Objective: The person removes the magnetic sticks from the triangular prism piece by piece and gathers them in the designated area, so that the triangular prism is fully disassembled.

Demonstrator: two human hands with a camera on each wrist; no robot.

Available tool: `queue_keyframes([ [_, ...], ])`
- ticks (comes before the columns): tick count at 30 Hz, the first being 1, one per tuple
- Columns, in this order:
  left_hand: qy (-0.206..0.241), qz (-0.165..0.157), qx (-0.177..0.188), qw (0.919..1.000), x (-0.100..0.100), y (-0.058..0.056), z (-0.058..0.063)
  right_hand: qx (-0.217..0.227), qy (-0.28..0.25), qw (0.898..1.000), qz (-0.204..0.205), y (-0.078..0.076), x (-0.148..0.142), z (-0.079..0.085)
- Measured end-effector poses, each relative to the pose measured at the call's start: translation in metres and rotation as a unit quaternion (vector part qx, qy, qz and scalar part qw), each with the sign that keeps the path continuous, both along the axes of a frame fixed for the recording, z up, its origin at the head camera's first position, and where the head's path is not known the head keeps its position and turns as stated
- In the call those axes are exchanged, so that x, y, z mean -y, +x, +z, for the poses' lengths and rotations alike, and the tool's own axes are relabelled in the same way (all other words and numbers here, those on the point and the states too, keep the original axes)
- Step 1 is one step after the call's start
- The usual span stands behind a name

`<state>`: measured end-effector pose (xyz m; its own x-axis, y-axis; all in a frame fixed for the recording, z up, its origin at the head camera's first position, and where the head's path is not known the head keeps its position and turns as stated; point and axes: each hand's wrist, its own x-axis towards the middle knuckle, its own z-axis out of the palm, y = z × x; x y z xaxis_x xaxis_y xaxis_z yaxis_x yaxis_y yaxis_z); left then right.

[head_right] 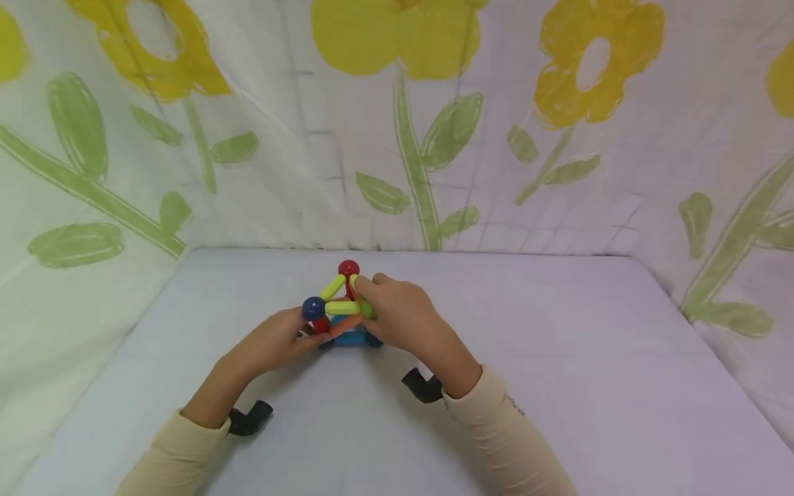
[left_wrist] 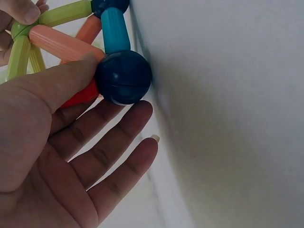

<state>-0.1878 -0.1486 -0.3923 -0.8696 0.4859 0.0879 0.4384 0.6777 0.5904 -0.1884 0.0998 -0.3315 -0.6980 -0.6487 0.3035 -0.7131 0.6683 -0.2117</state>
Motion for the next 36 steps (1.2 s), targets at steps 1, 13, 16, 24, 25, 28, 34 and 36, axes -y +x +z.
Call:
queue_keyframes([
  [1, -0.003, 0.002, -0.003, 1.0, 0.0, 0.0, 0.001, -0.001, -0.002, 1.0, 0.0, -0.001, 0.002, -0.002],
  [13, -0.014, 0.003, -0.012, 0.9998, -0.002, 0.002, 0.002, -0.011, -0.052, 0.998, -0.02, 0.0, 0.014, -0.017],
  [16, -0.018, 0.004, -0.015, 0.9997, -0.003, 0.001, 0.002, -0.014, -0.059, 0.998, -0.023, -0.001, 0.014, -0.019],
  [24, -0.021, 0.006, -0.012, 0.9997, -0.005, 0.001, 0.003, 0.016, -0.062, 0.995, -0.072, -0.003, 0.016, -0.017],
  [25, -0.022, 0.006, -0.013, 0.9997, -0.005, 0.001, 0.003, 0.021, -0.067, 0.994, -0.079, -0.003, 0.016, -0.017],
  [28, -0.024, 0.003, -0.017, 0.9996, -0.005, 0.001, 0.003, 0.027, -0.08, 0.993, -0.082, -0.003, 0.016, -0.014],
  [34, -0.025, 0.007, -0.018, 0.9995, -0.005, 0.001, 0.002, 0.035, -0.076, 0.995, -0.06, -0.003, 0.013, -0.011],
  [36, -0.025, 0.01, -0.017, 0.9995, -0.005, 0.001, 0.002, 0.036, -0.073, 0.995, -0.055, -0.002, 0.012, -0.011],
])
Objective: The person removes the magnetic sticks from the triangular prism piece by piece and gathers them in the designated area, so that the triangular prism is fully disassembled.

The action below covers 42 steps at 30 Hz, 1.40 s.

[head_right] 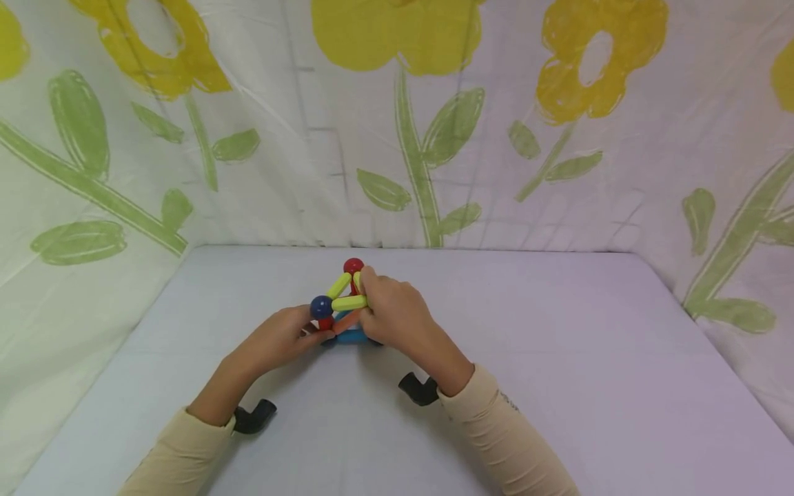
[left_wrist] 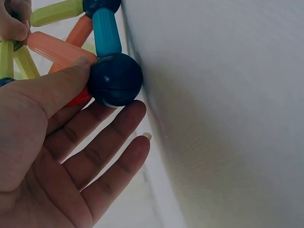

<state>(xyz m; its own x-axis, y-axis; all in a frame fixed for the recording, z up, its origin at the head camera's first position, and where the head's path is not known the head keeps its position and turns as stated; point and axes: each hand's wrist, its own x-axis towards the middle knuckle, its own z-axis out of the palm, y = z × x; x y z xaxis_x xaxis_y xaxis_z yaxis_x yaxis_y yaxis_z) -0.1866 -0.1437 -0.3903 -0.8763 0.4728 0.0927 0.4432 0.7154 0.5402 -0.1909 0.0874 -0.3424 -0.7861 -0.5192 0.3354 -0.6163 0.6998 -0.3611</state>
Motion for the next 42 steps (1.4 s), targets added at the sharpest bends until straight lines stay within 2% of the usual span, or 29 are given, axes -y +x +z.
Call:
queue_keyframes([
  [7, 0.002, 0.005, 0.0, 1.0, 0.0, 0.0, 0.0, 0.009, -0.008, 1.0, 0.009, 0.0, -0.006, 0.001],
  [13, 0.002, 0.013, 0.001, 0.9999, 0.001, 0.0, -0.001, 0.038, -0.074, 0.996, -0.018, -0.008, -0.018, 0.007],
  [17, 0.004, 0.013, -0.002, 0.9999, 0.002, 0.0, -0.002, 0.094, -0.126, 0.987, -0.029, -0.016, -0.029, 0.013],
  [21, 0.01, 0.012, 0.002, 0.9999, 0.002, -0.001, -0.003, 0.159, -0.156, 0.975, 0.02, -0.027, -0.042, 0.011],
  [25, 0.017, 0.011, 0.006, 0.9998, 0.001, -0.001, -0.003, 0.178, -0.187, 0.964, 0.068, -0.042, -0.054, 0.001],
  [30, 0.019, 0.009, 0.006, 0.9998, 0.001, -0.001, -0.004, 0.193, -0.223, 0.954, 0.059, -0.068, -0.063, -0.015],
  [33, 0.021, 0.005, 0.003, 0.9998, 0.001, -0.002, -0.004, 0.203, -0.213, 0.955, 0.047, -0.083, -0.067, -0.022],
  [35, 0.023, 0.004, 0.003, 0.9997, 0.001, -0.002, -0.004, 0.205, -0.189, 0.96, 0.034, -0.092, -0.069, -0.025],
  [39, 0.023, 0.008, 0.005, 0.9997, 0.001, -0.001, -0.004, 0.187, -0.105, 0.977, -0.005, -0.107, -0.068, -0.032],
  [42, 0.023, 0.012, 0.005, 0.9997, 0.001, -0.001, -0.005, 0.167, -0.034, 0.985, -0.025, -0.117, -0.064, -0.037],
])
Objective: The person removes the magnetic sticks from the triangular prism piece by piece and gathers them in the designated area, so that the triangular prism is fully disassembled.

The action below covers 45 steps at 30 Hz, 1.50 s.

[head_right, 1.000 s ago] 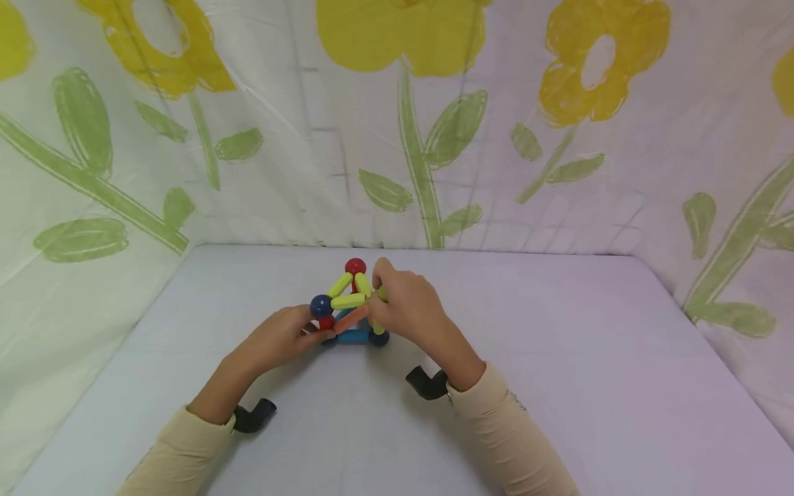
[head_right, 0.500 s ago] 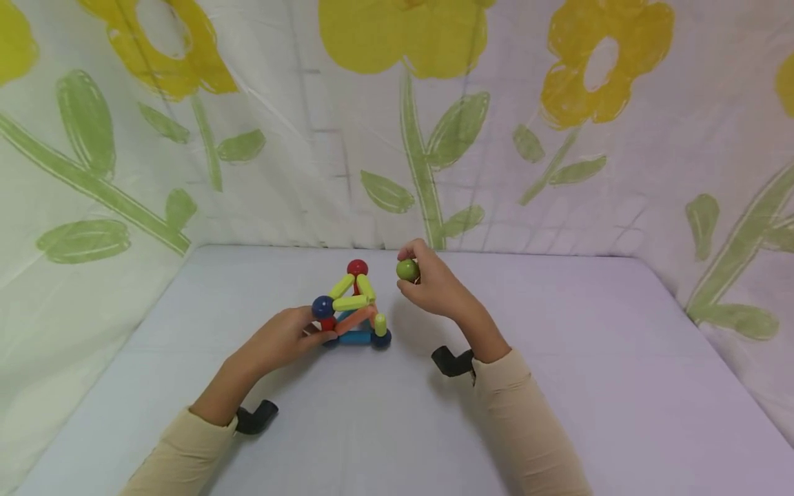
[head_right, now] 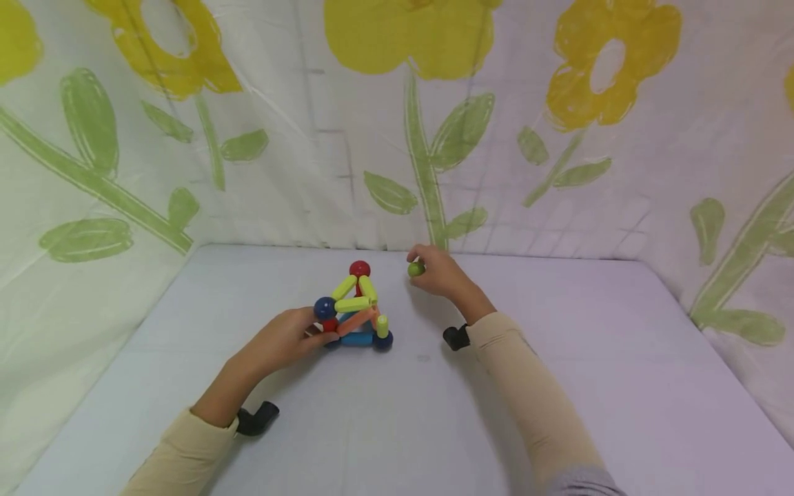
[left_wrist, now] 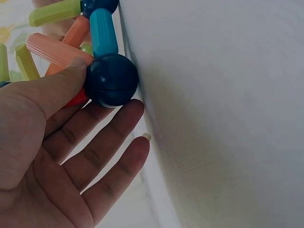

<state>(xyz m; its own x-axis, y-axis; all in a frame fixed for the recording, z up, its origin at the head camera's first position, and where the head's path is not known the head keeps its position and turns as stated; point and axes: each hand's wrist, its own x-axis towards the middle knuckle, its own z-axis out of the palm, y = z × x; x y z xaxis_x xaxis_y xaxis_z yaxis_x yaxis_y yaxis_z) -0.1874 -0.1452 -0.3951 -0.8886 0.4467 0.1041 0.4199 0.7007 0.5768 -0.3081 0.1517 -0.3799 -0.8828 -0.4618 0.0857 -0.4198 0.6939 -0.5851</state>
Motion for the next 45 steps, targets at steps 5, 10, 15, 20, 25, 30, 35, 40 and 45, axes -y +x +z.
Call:
queue_keyframes([
  [5, 0.005, -0.003, 0.004, 1.0, -0.001, -0.001, -0.001, 0.012, 0.068, 0.998, -0.013, -0.009, 0.005, -0.006],
  [10, 0.004, 0.003, 0.01, 0.9999, -0.001, -0.001, -0.001, 0.028, 0.078, 0.996, -0.019, -0.012, 0.008, -0.009],
  [15, 0.0, 0.014, 0.014, 0.9998, -0.001, 0.001, 0.002, 0.041, 0.084, 0.995, -0.023, -0.012, 0.009, -0.012],
  [20, 0.001, 0.016, 0.016, 0.9997, -0.001, 0.002, 0.002, 0.056, 0.08, 0.995, -0.029, -0.011, 0.006, -0.013],
  [25, 0.004, 0.011, 0.015, 0.9998, -0.001, 0.002, 0.002, 0.06, 0.074, 0.994, -0.06, -0.003, 0.0, -0.008],
  [30, 0.004, 0.01, 0.009, 0.9999, 0.0, 0.001, 0.001, 0.035, 0.009, 0.995, -0.092, 0.022, -0.001, 0.01],
  [35, 0.007, 0.015, 0.014, 0.9998, -0.001, 0.0, -0.001, 0.069, -0.053, 0.996, 0.01, 0.05, 0.004, 0.028],
  [40, 0.016, 0.016, 0.025, 0.9994, -0.001, -0.001, -0.002, 0.121, -0.071, 0.985, 0.095, 0.068, 0.011, 0.041],
  [45, 0.022, 0.015, 0.036, 0.999, -0.001, -0.001, 0.0, 0.141, -0.075, 0.979, 0.126, 0.072, 0.023, 0.033],
])
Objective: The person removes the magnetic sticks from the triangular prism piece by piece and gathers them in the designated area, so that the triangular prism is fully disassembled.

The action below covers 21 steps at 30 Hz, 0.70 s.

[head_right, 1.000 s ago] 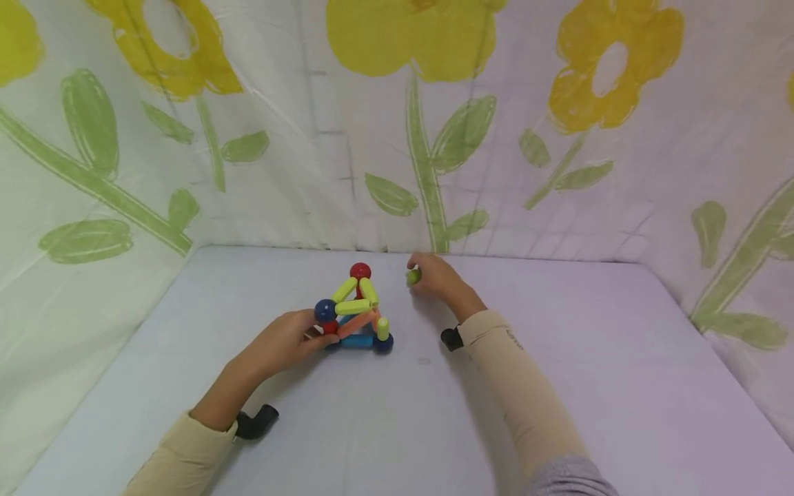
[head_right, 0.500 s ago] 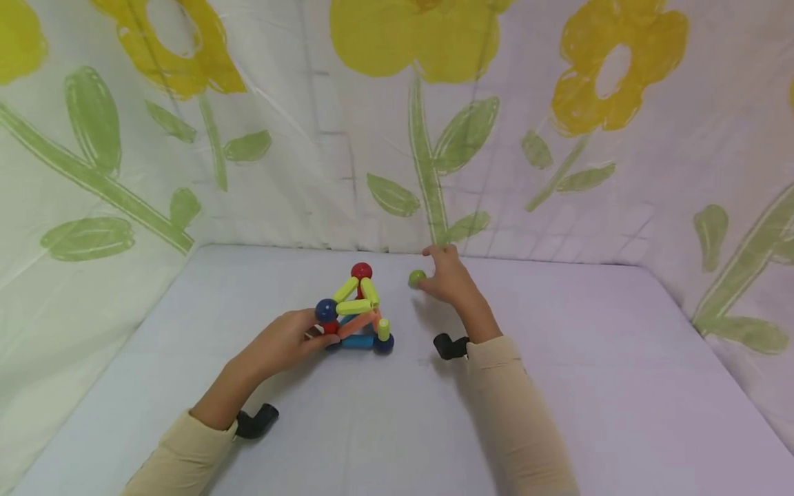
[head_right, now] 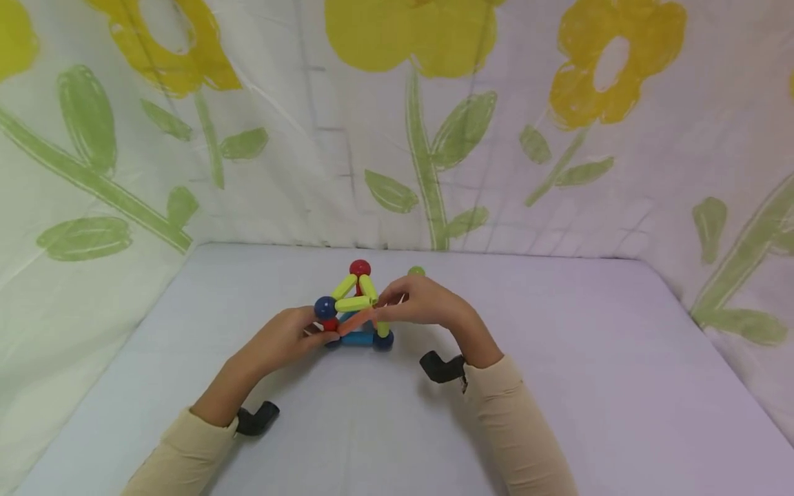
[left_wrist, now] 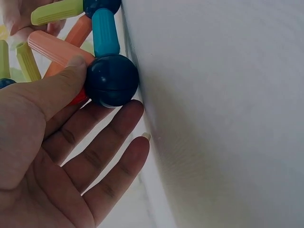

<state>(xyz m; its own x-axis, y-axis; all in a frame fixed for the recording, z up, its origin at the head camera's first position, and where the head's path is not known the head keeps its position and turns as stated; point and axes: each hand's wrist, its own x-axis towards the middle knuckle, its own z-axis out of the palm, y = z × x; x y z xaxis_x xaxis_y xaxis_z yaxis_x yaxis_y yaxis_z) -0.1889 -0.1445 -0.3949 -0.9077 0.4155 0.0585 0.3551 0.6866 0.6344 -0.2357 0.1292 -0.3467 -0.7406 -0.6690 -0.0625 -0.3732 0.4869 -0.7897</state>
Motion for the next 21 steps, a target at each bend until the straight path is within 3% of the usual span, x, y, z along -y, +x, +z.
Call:
queue_keyframes([
  [5, 0.013, -0.016, 0.0, 0.9998, 0.003, 0.0, 0.001, 0.01, -0.022, 1.0, -0.011, 0.001, 0.012, -0.01],
  [11, 0.031, -0.02, 0.008, 0.9993, 0.007, -0.001, -0.001, 0.018, -0.017, 1.0, -0.008, 0.003, 0.013, -0.009],
  [21, 0.04, 0.0, 0.025, 0.9989, 0.006, -0.001, -0.003, -0.039, 0.039, 0.998, 0.003, 0.013, 0.014, 0.004],
])
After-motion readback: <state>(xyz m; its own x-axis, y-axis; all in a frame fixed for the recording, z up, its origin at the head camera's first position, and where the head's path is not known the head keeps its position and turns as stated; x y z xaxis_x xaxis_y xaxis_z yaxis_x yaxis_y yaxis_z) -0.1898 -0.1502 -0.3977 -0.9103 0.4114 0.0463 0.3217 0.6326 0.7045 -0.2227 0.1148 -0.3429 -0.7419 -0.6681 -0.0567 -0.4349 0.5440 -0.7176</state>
